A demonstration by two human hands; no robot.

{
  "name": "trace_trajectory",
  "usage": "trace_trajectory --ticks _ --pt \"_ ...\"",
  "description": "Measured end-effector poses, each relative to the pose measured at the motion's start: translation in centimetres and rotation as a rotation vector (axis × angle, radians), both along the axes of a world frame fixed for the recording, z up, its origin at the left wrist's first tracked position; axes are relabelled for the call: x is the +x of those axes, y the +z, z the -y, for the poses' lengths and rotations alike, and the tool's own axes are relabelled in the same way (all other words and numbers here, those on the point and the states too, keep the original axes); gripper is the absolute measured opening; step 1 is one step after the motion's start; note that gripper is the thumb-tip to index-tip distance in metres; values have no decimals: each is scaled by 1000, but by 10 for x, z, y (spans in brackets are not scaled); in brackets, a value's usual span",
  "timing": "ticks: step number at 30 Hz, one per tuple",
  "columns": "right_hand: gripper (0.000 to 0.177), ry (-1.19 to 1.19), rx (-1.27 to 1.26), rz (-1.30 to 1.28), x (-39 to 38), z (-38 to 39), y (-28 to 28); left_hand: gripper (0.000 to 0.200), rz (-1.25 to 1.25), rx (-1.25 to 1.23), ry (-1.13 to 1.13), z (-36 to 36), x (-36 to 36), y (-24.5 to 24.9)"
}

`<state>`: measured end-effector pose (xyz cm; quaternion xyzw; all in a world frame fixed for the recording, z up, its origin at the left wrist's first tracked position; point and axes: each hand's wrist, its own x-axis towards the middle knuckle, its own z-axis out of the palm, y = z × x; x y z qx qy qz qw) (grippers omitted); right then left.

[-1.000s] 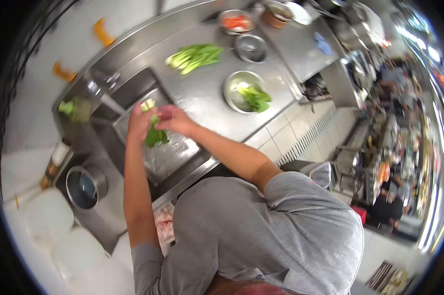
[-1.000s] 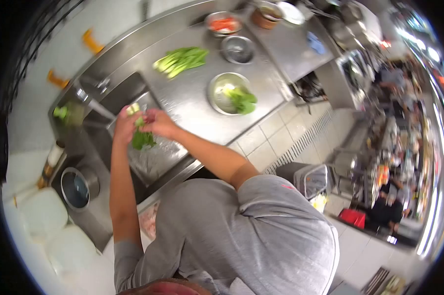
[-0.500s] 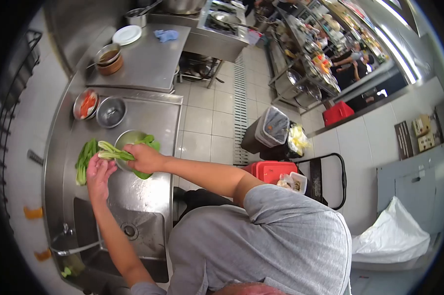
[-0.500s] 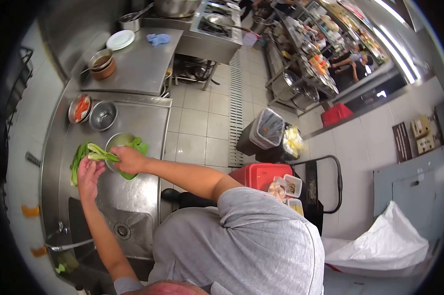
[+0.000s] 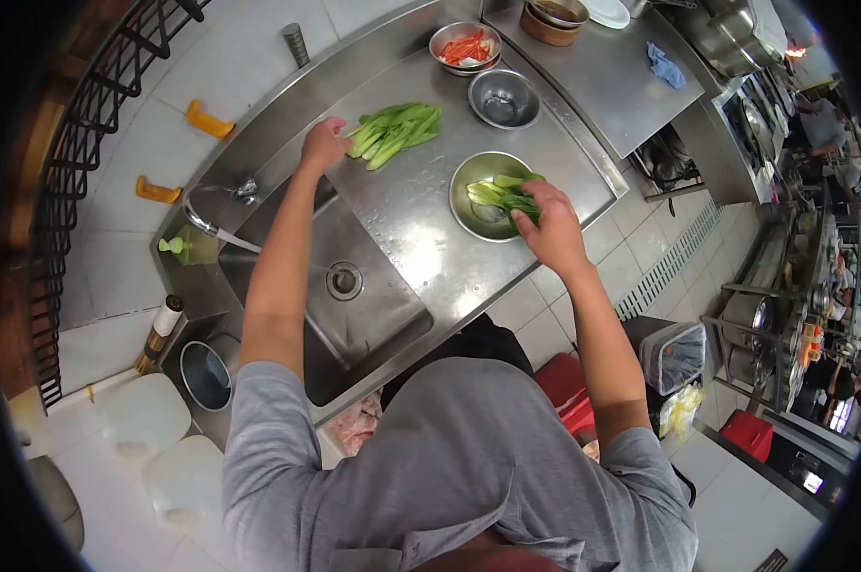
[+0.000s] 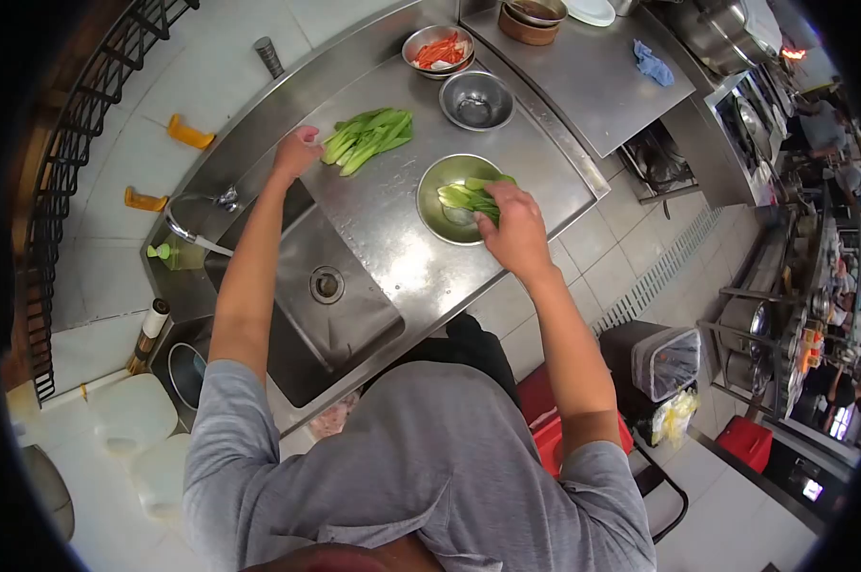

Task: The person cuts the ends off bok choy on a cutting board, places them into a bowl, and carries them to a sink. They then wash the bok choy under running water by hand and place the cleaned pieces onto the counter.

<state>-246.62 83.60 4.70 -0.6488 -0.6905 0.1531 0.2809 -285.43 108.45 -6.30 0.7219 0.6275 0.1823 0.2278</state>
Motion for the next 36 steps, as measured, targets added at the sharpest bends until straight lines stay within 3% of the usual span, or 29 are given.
trace_trajectory --ticks 3,6,8,9,10,11,12,13,15,17,20,22,26,30,33,36 --pt "40 20 -35 -68 -3 16 12 51 -244 120 26 6 20 -16" --pt "39 54 -54 -113 -5 25 13 54 -350 -139 79 10 34 -10" --pt "40 52 -73 -140 -7 29 1 49 -260 -153 18 10 17 -20" --pt "41 18 -93 -158 -6 32 -12 34 13 -247 -32 12 12 -16" --pt "41 4 -134 -146 -4 34 -15 19 273 -381 116 11 15 -23" --pt "42 -16 -216 -220 -4 35 -10 16 500 -554 24 -5 -8 -35" --pt "40 3 -70 -191 -4 36 -24 24 765 -576 68 -21 -23 -63" --pt "37 0 -79 -206 -6 36 -7 30 789 -485 19 -34 -36 -64" --pt "36 -4 -79 -207 -9 39 20 37 750 -339 138 -24 -20 -16" --pt "38 -18 -24 -199 -23 37 28 38 683 -211 46 -9 -28 28" --pt "38 -6 57 -217 -42 31 46 36 743 -150 -11 23 -37 88" --pt "39 9 131 -229 -65 25 45 32 893 -168 21 43 -52 101" --pt "53 132 265 -257 -127 13 59 31 1048 -264 -59 91 -66 100" --pt "70 206 289 -213 -196 8 58 29 1061 -374 70 132 -68 56" --pt "67 248 182 -166 -242 1 23 28 1122 -436 68 161 -70 42" --pt "57 316 -139 -381 -282 -13 -18 29 1111 -459 108 182 -78 54"
